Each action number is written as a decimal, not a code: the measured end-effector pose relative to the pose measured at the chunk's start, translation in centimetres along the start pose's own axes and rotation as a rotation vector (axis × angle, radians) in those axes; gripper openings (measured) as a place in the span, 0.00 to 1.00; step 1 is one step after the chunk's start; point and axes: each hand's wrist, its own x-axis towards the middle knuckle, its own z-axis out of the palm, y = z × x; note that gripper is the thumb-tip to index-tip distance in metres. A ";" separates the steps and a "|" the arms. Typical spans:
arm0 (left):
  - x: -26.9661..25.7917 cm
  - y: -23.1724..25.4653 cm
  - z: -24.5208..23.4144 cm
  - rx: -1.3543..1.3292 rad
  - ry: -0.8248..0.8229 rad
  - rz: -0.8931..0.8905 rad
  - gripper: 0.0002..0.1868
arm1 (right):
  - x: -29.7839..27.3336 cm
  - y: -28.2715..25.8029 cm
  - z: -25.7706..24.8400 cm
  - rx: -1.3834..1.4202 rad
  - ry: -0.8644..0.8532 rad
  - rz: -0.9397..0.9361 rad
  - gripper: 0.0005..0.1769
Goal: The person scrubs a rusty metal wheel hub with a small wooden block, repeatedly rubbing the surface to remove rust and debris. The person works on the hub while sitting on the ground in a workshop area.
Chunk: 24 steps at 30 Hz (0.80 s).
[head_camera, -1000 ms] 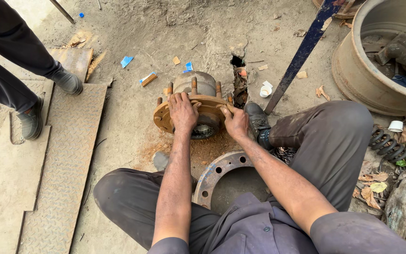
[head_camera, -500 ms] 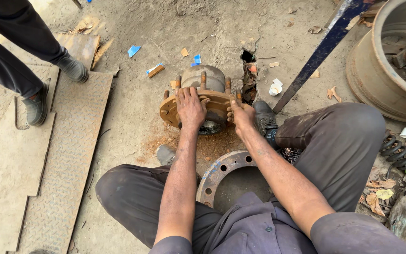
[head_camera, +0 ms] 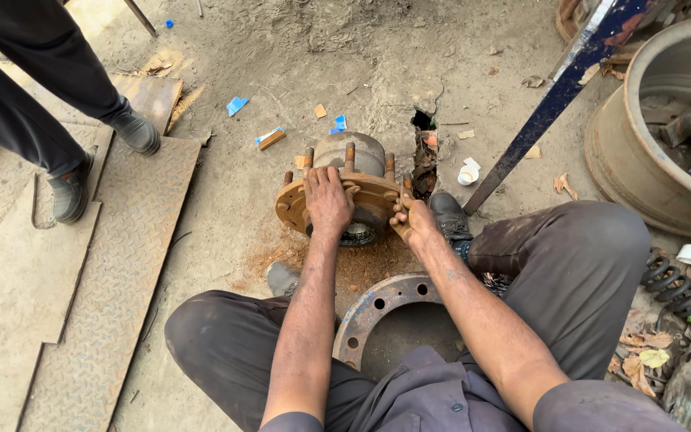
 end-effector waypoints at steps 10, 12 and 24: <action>0.7 -0.3 1.6 0.060 -0.053 -0.022 0.22 | 0.9 0.3 -0.4 -0.117 -0.121 -0.017 0.20; 0.6 -0.2 1.2 0.032 -0.040 -0.029 0.23 | 1.6 0.9 -0.7 -0.157 -0.087 -0.047 0.22; 0.4 -0.2 0.4 -0.038 -0.076 -0.030 0.27 | 0.2 0.8 0.2 0.028 0.075 -0.004 0.13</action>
